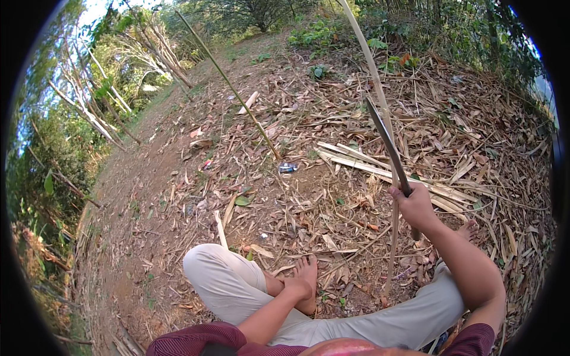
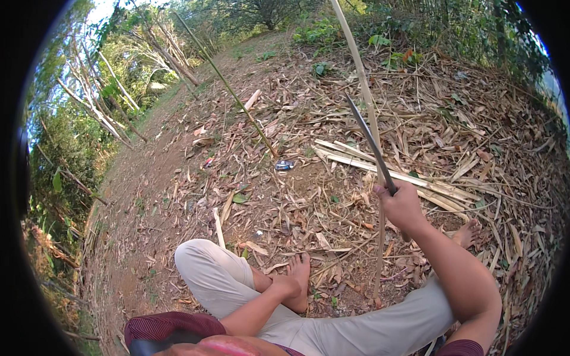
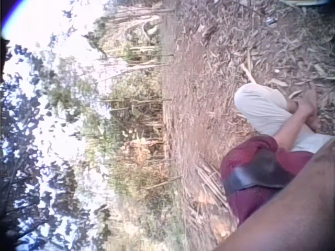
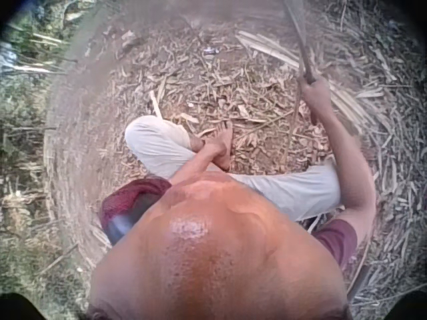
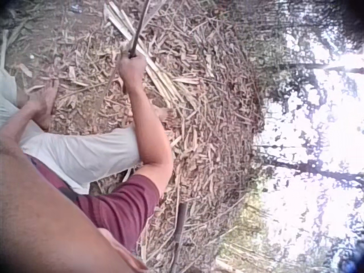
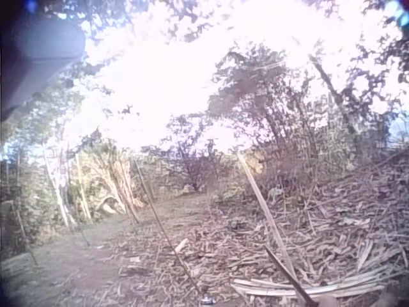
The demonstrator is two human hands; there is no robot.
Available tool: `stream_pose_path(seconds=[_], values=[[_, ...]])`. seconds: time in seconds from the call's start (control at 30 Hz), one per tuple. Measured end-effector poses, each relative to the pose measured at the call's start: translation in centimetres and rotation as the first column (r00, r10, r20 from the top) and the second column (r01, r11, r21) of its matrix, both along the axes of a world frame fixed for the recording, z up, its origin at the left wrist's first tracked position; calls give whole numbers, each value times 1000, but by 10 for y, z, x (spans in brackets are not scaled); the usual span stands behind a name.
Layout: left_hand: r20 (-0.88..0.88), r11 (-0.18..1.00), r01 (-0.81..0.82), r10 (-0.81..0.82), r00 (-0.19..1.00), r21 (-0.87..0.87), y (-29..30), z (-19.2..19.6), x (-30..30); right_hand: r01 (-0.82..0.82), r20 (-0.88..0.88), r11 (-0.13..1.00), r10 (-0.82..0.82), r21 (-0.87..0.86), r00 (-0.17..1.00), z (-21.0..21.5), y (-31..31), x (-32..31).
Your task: The person shaves a long thin strip of bamboo using a large blade, drawing the knife toward themselves and holding the wood with their other hand.
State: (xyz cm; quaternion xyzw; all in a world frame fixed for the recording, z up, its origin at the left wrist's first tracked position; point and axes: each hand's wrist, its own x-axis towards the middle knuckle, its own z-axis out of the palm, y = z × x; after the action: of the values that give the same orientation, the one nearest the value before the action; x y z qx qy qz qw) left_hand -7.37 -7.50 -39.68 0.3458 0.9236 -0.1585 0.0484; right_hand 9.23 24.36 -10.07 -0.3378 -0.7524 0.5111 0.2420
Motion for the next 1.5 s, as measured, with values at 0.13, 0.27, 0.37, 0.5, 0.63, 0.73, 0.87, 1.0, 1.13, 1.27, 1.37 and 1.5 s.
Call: stream_pose_path(seconds=[0.13, 0.27, 0.37, 0.5, 0.63, 0.73, 0.87, 1.0, 1.13, 1.27, 1.37, 1.5], values=[[13, 998, 65, -65, 998, 22, 9, -45, -3, 10, -25, 995, -8, 99, 1000, -1, 11, 10], [334, 978, 153, -193, 923, 145, 37, 138, 52, 21, 0, 991, -21, 129, 1000, 1, 19, 11], [463, 987, 73, -132, 877, 144, 45, 166, 48, 25, 0, 995, -25, 101, 1000, 4, 18, 5], [-119, 967, -2, 34, 992, 254, -37, -52, -15, -63, -101, 995, 70, 79, 992, 1, -9, -27], [278, 962, 183, -235, 931, 201, 14, 101, 40, 14, -146, 969, 22, 246, 989, 3, 10, -3], [591, 951, 246, -309, 745, 188, 4, 193, 33, -22, -223, 962, 85, 273, 971, 9, -8, -18], [575, 867, 381, -498, 649, 321, 34, 357, -6, -72, -147, 943, 126, 324, 981, 20, -11, -8], [155, 872, 448, -479, 864, 199, 50, 467, -39, -186, -193, 929, 256, 320, 947, 48, -49, -21], [478, 775, 378, -617, 624, 506, 109, 457, -67, -278, -274, 935, 334, 222, 902, 56, -69, -27], [573, 574, -50, -799, 182, 817, 144, 423, -47, -280, -302, 917, 362, 283, 882, 55, -73, -34], [533, 506, -177, -827, 178, 844, 160, 417, -34, -281, -289, 925, 351, 256, 891, 53, -69, -31], [379, 304, -280, -885, 271, 911, 167, 404, -41, -264, -137, 910, 321, 320, 937, 58, -72, -34]])
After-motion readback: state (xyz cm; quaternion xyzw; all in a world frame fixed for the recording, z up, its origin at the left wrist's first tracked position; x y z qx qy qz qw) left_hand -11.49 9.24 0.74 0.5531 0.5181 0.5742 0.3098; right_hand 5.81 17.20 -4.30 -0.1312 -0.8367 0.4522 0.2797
